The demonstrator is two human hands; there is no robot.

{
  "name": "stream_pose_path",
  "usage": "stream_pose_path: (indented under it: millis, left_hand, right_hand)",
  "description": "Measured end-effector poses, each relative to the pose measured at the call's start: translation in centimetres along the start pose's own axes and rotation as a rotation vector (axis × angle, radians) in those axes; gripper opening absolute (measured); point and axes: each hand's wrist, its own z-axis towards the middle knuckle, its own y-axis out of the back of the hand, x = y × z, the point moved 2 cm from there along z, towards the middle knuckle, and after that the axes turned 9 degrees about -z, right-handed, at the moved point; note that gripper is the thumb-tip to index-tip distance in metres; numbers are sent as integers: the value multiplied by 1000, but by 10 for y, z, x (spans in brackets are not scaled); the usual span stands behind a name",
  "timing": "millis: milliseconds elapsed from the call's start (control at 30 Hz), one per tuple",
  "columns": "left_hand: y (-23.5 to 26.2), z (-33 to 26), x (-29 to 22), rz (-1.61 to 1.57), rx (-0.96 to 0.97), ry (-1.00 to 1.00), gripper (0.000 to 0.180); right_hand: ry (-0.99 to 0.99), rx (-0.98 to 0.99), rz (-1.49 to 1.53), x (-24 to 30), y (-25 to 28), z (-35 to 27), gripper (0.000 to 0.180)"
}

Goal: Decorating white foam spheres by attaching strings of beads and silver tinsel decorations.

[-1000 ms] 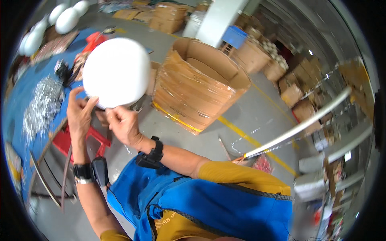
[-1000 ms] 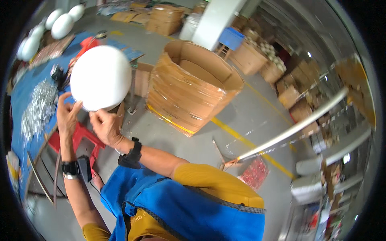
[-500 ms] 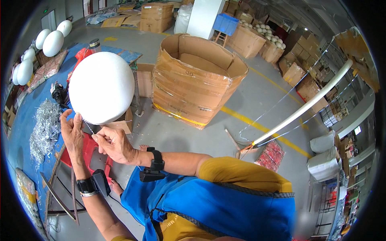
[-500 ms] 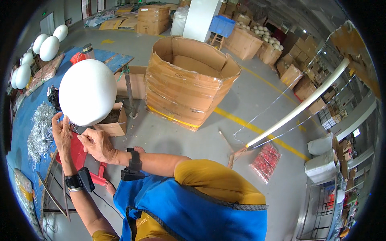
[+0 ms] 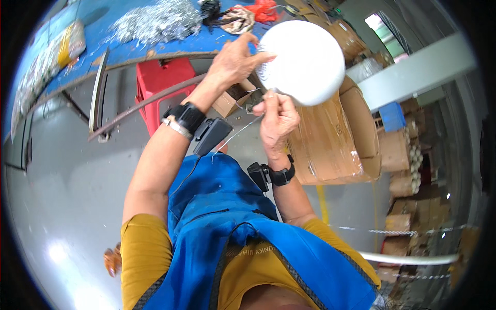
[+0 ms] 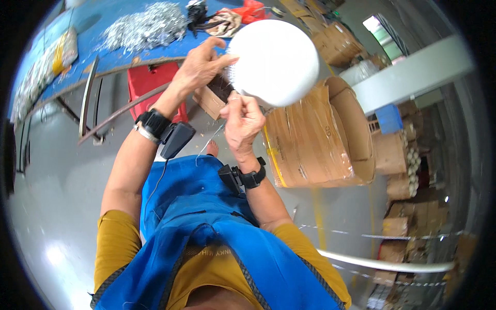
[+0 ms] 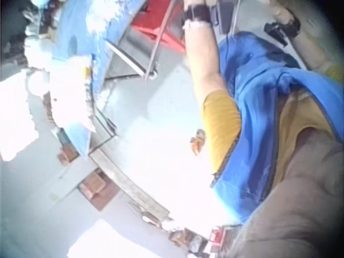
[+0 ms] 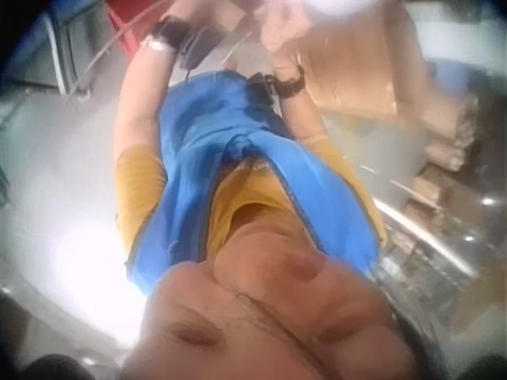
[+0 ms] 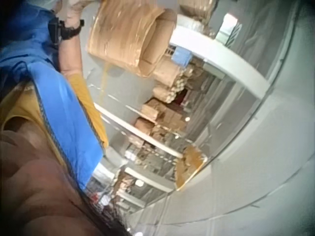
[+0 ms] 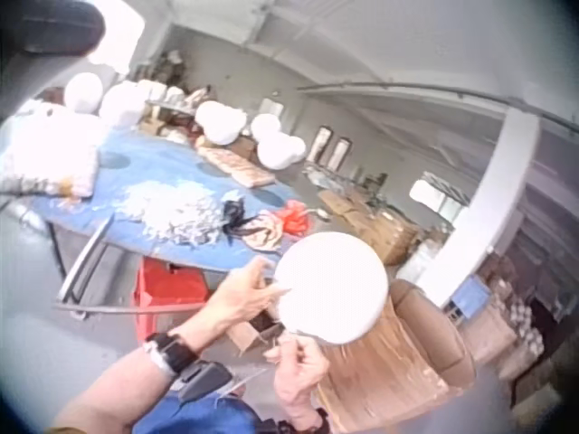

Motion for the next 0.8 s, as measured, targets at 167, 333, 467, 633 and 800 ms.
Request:
stream_pose_path:
  millis: [167,333,467,633,800]
  left_hand:
    - [-6,-1,7,9,-103,-74,54]
    - [-12,-2,7,-5,-110,-90,55]
    - [-7,-6,4,-11,-32,11,60]
    - [-2,-4,5,-59,168,48,64]
    - [-3,-9,-2,-14,26,-220,59]
  right_hand:
    - [27,-17,-114,-6,-3,1,17]
    - [25,-118,-141,-13,2,3,19]
    - [16,-137,-204,-12,0,1,20]
    - [0,-152,-167,-9,0,1,20]
    - [-22,-142,-155,-10,-1,0,20]
